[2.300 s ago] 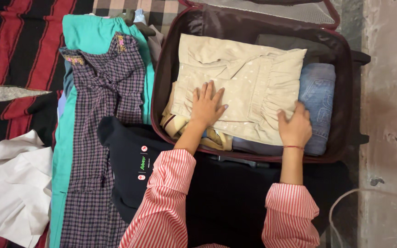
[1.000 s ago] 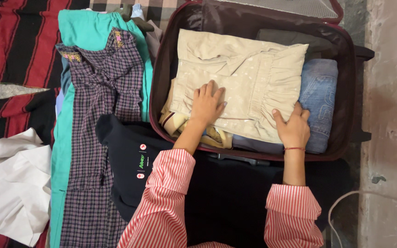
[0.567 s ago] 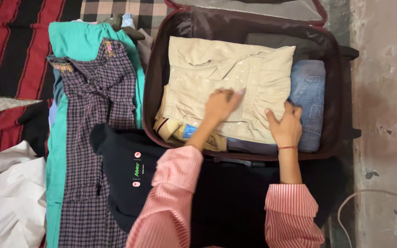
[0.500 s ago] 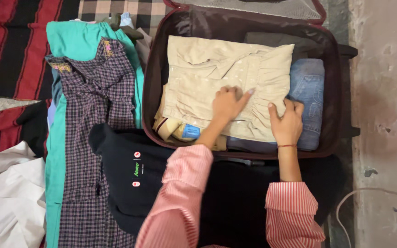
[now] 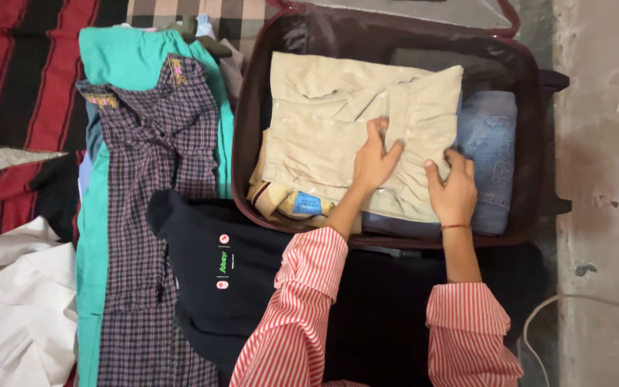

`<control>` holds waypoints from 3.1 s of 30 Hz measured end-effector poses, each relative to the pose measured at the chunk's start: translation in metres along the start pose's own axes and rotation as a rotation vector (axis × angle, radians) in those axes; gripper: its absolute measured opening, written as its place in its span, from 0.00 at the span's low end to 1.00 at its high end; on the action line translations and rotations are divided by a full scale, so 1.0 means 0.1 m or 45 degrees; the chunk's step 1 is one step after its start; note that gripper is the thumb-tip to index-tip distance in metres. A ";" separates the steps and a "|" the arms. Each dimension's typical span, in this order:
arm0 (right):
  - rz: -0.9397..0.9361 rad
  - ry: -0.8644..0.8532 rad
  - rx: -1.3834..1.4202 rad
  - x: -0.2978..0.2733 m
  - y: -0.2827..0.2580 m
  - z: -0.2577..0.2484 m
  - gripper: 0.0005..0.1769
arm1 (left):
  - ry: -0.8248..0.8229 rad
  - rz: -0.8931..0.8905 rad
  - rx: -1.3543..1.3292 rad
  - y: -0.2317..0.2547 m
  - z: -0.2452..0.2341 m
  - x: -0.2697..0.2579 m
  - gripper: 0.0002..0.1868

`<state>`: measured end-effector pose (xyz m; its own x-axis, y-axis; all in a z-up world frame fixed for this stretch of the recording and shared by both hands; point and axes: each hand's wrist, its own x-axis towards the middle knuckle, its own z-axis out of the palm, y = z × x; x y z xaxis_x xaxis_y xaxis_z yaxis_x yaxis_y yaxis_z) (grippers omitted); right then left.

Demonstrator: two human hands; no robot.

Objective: The person folds a cream-colored shirt and places it into an open suitcase. They then fold a teal-colored shirt and place it on top of the other clothes inside the suitcase.

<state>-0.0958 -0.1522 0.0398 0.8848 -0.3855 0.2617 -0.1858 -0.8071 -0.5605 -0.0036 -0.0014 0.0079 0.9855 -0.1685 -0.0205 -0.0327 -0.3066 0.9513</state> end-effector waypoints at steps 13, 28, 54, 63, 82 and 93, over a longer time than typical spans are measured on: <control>0.215 -0.381 -0.095 0.01 0.21 0.17 0.32 | 0.228 -0.018 0.640 -0.19 -0.34 0.01 0.44; 0.420 -0.882 0.853 0.10 0.19 0.14 0.29 | -0.052 0.378 0.989 -0.30 -0.07 -0.07 0.40; -0.166 -0.676 1.119 0.09 -0.76 0.18 0.51 | -0.883 -0.008 -0.412 -0.57 -0.75 0.41 0.48; -0.320 -0.888 0.529 0.17 -1.96 0.80 0.62 | -0.424 -0.413 -0.807 -0.31 -2.09 0.49 0.46; 0.441 -0.630 0.829 0.42 -0.91 1.57 0.27 | 0.589 -0.275 0.608 -0.48 -1.75 0.45 0.24; 0.421 -0.563 1.168 0.37 -1.08 1.42 0.29 | 0.645 0.027 0.544 -0.31 -1.81 0.36 0.26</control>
<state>0.0176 -0.0157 -0.0019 0.9600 -0.1782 -0.2160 -0.2154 0.0230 -0.9763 0.0627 0.1715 0.0332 0.9369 0.2507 0.2437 -0.0136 -0.6703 0.7420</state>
